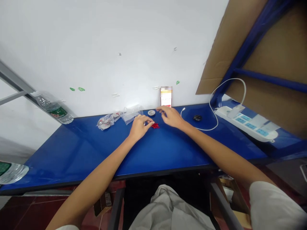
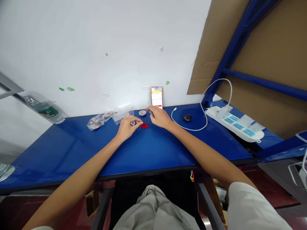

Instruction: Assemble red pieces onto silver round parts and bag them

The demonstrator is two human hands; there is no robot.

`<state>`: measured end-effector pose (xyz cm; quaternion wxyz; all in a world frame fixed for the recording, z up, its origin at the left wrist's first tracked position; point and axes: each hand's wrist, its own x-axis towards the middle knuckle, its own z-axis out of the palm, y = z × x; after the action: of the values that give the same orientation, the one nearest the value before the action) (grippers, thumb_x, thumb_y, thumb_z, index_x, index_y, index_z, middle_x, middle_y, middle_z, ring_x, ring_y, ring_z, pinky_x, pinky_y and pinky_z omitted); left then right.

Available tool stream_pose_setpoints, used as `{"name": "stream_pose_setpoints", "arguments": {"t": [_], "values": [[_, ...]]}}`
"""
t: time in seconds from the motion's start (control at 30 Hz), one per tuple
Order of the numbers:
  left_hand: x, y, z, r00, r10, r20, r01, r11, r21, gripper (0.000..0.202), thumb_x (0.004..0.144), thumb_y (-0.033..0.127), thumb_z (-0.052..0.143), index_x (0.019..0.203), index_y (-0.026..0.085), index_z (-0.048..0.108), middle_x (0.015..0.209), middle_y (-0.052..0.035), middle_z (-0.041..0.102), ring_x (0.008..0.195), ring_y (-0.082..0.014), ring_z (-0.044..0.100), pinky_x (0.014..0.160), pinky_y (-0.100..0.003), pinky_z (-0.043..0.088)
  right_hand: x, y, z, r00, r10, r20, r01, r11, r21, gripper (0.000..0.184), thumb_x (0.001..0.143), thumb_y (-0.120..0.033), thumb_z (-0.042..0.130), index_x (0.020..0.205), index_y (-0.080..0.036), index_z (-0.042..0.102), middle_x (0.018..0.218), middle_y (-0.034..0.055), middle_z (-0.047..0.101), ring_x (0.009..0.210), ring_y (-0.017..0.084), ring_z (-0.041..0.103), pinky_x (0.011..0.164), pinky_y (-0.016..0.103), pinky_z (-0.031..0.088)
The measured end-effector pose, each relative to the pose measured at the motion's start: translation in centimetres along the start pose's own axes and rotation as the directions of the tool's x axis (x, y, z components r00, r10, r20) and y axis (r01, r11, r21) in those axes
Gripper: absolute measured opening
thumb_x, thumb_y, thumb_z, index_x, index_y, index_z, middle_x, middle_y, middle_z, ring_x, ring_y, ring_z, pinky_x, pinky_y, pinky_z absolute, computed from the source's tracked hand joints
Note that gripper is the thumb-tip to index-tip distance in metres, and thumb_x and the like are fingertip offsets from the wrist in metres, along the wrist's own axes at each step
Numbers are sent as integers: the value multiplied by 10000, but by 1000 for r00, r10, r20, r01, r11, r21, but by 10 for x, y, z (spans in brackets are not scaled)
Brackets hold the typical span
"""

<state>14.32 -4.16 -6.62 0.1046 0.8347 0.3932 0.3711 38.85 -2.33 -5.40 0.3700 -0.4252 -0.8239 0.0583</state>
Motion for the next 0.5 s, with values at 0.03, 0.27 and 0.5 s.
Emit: {"name": "stream_pose_setpoints", "arguments": {"t": [0.03, 0.27, 0.5], "values": [[2, 1, 2, 1000, 11, 25, -12, 1000, 24, 162, 978, 380, 779, 1061, 253, 835, 936, -48, 777, 875, -248, 629, 891, -420, 485, 1, 5, -4, 999, 34, -20, -34, 999, -1, 449, 953, -57, 500, 1319, -204, 716, 1245, 83, 791, 1065, 243, 751, 965, 380, 577], [3, -7, -30, 1000, -11, -15, 13, 995, 99, 231, 1055, 365, 616, 1120, 236, 796, 1010, -78, 769, 1008, -291, 646, 979, -438, 482, -5, 8, -6, 995, 28, 98, -31, 999, 25, 391, 957, -69, 535, 1260, -205, 742, 1180, 77, 799, 1009, 228, 741, 933, 364, 568], [1, -17, -45, 1000, -23, 18, 20, 986, 167, 221, 1040, 338, 601, 991, 222, 782, 976, -79, 775, 902, -273, 652, 895, -417, 491, -16, -28, -4, 936, -217, 279, 224, 975, 7, 150, 985, -307, 730, 1109, -225, 745, 1171, 91, 704, 1117, 272, 649, 937, 384, 532]]}}
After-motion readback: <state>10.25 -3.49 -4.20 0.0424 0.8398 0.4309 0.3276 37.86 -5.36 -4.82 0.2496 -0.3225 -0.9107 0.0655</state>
